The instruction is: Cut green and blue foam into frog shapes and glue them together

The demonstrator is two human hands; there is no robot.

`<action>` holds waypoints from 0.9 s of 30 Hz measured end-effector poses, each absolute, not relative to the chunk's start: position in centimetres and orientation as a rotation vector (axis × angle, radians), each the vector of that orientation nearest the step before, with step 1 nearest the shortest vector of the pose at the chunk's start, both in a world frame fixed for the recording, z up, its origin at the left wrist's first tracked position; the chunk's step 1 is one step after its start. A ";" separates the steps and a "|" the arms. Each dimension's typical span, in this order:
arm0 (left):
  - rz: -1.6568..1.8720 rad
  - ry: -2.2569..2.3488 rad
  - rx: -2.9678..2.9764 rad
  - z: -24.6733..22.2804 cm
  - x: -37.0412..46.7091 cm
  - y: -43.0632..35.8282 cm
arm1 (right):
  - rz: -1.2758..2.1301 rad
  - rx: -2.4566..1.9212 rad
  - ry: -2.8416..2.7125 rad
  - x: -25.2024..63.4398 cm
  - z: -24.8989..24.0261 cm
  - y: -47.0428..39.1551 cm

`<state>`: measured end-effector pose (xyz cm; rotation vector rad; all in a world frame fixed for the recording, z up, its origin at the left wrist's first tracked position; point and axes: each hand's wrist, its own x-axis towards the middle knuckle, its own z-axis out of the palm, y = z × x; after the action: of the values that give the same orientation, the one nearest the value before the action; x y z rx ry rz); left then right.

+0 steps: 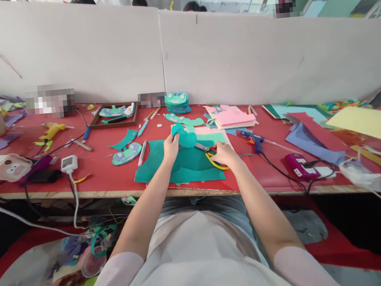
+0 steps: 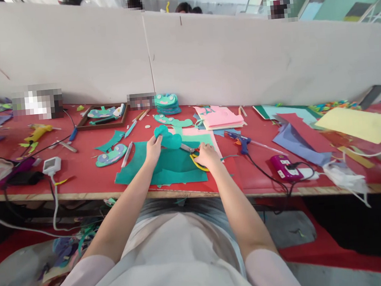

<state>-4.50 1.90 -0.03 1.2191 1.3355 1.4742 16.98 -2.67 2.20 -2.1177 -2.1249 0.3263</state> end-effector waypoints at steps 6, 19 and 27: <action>1.517 1.374 1.266 0.0 -4.7 1.9 | 0.523 -2.075 -2.084 18.1 3.3 -3.0; 1.573 1.282 1.182 -0.4 -4.7 2.1 | 0.498 -2.108 -2.156 17.5 3.6 -2.4; 1.582 1.248 1.126 -0.4 -4.6 2.2 | 0.640 -1.923 -1.909 19.0 3.2 -2.1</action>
<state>-4.63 2.15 -0.38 1.1258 1.2483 1.5816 19.03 -2.12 3.19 -1.9229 -1.9092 0.6399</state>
